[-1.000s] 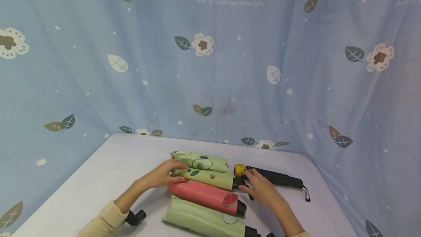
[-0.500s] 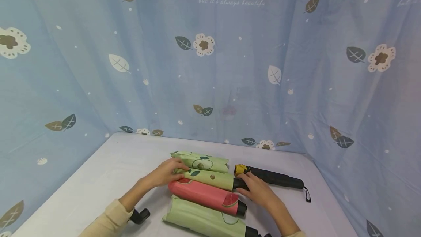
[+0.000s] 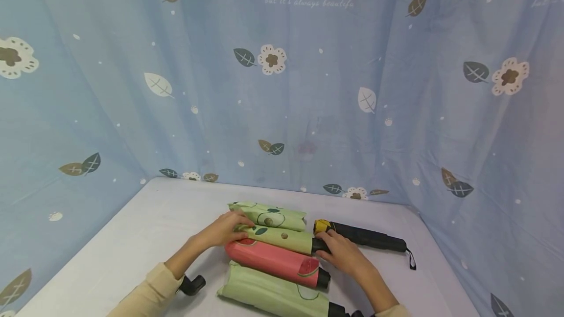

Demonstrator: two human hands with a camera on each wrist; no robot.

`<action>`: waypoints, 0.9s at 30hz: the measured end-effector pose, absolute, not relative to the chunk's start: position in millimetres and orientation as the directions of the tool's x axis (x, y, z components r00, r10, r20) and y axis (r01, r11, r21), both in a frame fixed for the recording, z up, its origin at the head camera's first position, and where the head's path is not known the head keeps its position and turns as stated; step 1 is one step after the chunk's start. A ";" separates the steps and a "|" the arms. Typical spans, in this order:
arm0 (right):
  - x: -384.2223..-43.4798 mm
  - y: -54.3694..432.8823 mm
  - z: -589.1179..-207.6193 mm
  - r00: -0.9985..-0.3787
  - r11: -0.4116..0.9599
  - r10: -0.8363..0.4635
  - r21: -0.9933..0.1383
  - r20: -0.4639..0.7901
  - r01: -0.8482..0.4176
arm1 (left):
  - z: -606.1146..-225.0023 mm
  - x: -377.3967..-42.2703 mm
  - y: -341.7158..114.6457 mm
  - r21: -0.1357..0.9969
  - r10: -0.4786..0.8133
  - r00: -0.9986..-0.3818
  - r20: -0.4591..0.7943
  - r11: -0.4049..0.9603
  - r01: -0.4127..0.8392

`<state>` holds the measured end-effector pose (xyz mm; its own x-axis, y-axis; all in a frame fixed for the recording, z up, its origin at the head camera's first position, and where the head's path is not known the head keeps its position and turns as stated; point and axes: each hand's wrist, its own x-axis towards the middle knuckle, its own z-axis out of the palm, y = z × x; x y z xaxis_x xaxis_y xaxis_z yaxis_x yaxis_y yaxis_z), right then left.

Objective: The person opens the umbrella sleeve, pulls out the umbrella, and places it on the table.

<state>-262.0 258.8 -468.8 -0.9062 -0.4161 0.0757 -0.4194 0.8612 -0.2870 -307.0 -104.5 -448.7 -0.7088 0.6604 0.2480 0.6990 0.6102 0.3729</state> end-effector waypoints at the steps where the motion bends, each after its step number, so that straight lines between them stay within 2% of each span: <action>1: -262.3 258.6 -469.0 -0.905 0.861 -0.418 -0.285 0.077 -0.422 | -448.4 -307.7 -104.2 0.377 0.660 -0.712 0.240 0.612 0.695; 16: -265.6 252.8 -467.6 -0.917 0.873 -0.396 -0.287 0.055 -0.394 | -443.8 -313.1 -93.5 0.374 0.652 -0.745 0.138 0.662 0.649; 27: -262.5 250.2 -466.4 -0.910 0.866 -0.413 -0.298 0.026 -0.402 | -446.8 -319.9 -93.3 0.316 0.710 -0.696 0.106 0.640 0.701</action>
<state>-262.5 250.2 -466.4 -0.9103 -0.4132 0.0263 -0.4017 0.8660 -0.2978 -319.9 -93.3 -446.8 -0.6959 0.7103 0.1059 0.7009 0.6396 0.3158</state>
